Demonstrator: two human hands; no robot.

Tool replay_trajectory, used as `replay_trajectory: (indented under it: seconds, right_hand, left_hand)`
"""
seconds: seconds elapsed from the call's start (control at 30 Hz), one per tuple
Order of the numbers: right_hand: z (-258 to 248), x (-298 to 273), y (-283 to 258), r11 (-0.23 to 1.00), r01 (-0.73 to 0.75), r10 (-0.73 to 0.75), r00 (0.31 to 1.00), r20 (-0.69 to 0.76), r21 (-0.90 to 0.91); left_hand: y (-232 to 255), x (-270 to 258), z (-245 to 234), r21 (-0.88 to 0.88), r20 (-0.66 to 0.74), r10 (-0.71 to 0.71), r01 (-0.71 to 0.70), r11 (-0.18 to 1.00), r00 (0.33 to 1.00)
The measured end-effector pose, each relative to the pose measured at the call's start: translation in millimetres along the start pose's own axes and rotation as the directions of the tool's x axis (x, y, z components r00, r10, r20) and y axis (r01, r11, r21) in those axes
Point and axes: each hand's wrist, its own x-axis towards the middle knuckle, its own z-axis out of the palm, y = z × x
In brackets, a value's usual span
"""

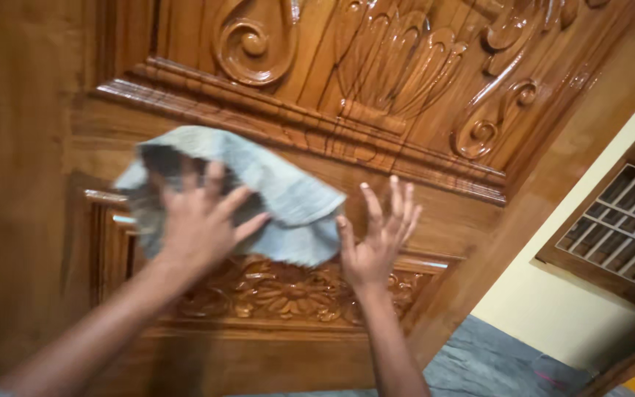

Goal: The person wipes the surface of a wooden door using a cloth. They move the cloth across the flat panels and into the carved details, cleaning different sections of the door repeatedly.

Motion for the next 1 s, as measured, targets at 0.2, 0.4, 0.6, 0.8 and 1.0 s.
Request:
replay_trajectory:
  seconds: [0.2,0.4,0.6,0.8,1.0]
  right_hand:
    - [11.6,28.1,41.6,0.984,-0.035,0.027,0.999,-0.045,-0.173]
    - [15.4,20.1,48.6,0.982,-0.085,0.083,0.996,-0.019,-0.17]
    - [16.5,18.7,54.4,0.982,-0.09,0.09,0.996,-0.007,-0.165]
    - [15.5,18.7,56.5,0.981,-0.084,0.081,0.996,-0.023,-0.173]
    - [12.2,16.8,56.1,0.988,-0.08,0.078,0.997,-0.025,-0.129]
  left_hand:
    - [-56.7,-14.0,-14.7,0.307,0.314,-0.18,0.08,0.948,0.932]
    - [-131.3,-29.1,21.0,-0.007,-0.142,-0.139,0.139,0.99,0.98]
    - [-170.2,-42.5,47.7,-0.201,-0.271,-0.071,0.016,0.98,0.96]
    - [-129.8,-40.3,36.5,-0.084,-0.183,-0.107,0.093,0.992,0.977]
    - [-62.7,-12.1,9.4,0.189,0.096,-0.317,0.295,0.936,0.944]
